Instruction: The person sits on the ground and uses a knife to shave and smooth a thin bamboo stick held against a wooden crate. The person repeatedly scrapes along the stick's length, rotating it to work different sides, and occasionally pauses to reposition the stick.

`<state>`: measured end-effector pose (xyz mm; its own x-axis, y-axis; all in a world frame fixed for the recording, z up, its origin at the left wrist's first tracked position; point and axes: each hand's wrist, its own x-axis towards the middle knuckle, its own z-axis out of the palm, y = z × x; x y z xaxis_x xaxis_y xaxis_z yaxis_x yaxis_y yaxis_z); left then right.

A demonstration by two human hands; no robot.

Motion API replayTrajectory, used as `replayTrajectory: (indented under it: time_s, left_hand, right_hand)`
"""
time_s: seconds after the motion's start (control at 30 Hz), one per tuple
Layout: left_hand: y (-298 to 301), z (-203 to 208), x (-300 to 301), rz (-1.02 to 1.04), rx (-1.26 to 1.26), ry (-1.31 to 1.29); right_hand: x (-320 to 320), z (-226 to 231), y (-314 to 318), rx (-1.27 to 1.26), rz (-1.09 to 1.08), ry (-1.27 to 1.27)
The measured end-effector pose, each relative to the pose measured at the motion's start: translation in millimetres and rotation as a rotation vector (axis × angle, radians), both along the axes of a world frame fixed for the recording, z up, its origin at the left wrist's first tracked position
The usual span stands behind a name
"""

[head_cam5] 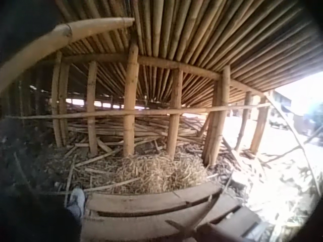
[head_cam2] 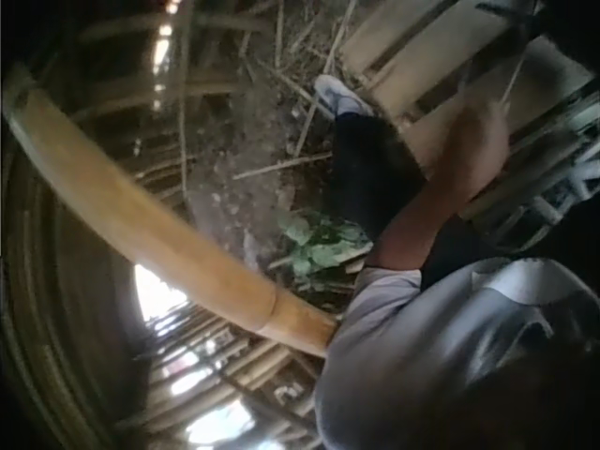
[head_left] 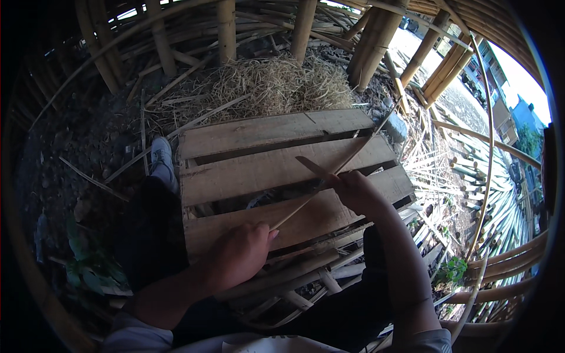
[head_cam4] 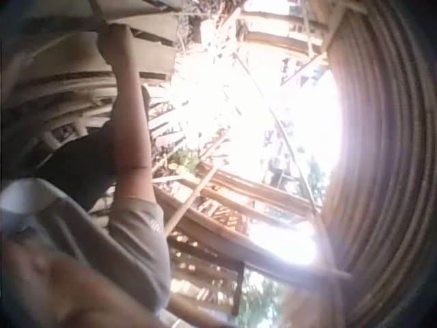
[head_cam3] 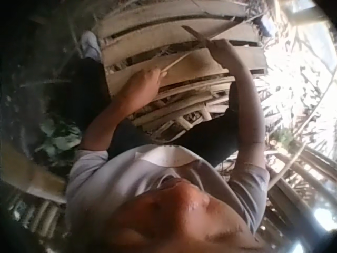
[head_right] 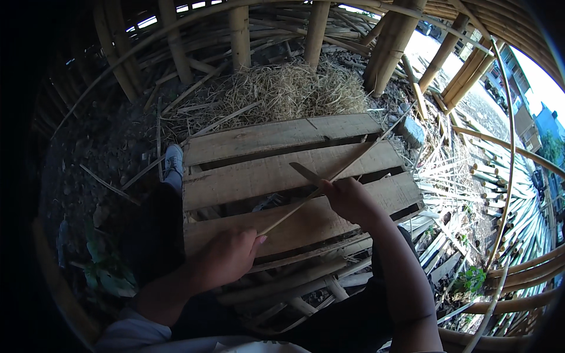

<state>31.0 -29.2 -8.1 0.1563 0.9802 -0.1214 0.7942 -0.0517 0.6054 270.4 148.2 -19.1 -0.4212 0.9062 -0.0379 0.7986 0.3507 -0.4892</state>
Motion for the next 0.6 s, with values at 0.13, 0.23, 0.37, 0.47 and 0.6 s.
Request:
replayTrajectory:
  time_s: [0.13, 0.23, 0.37, 0.47, 0.6]
  left_hand:
    - [3, 14, -4, 0.023, -0.074, -0.064]
    - [8, 13, -15, 0.013, -0.134, -0.131]
    - [9, 35, -14, 0.076, -0.375, -0.253]
    - [15, 34, -15, 0.055, -0.438, -0.293]
    - [12, 23, -20, 0.049, -0.418, -0.293]
  right_hand:
    - [2, -7, 7, 0.078, -0.149, 0.035]
    - [-25, -1, -41, 0.022, 0.001, 0.136]
    - [-1, -6, 4, 0.162, -0.024, -0.049]
    - [-13, -7, -16, 0.092, -0.052, 0.047]
    - [-20, 8, -18, -0.076, -0.144, 0.039]
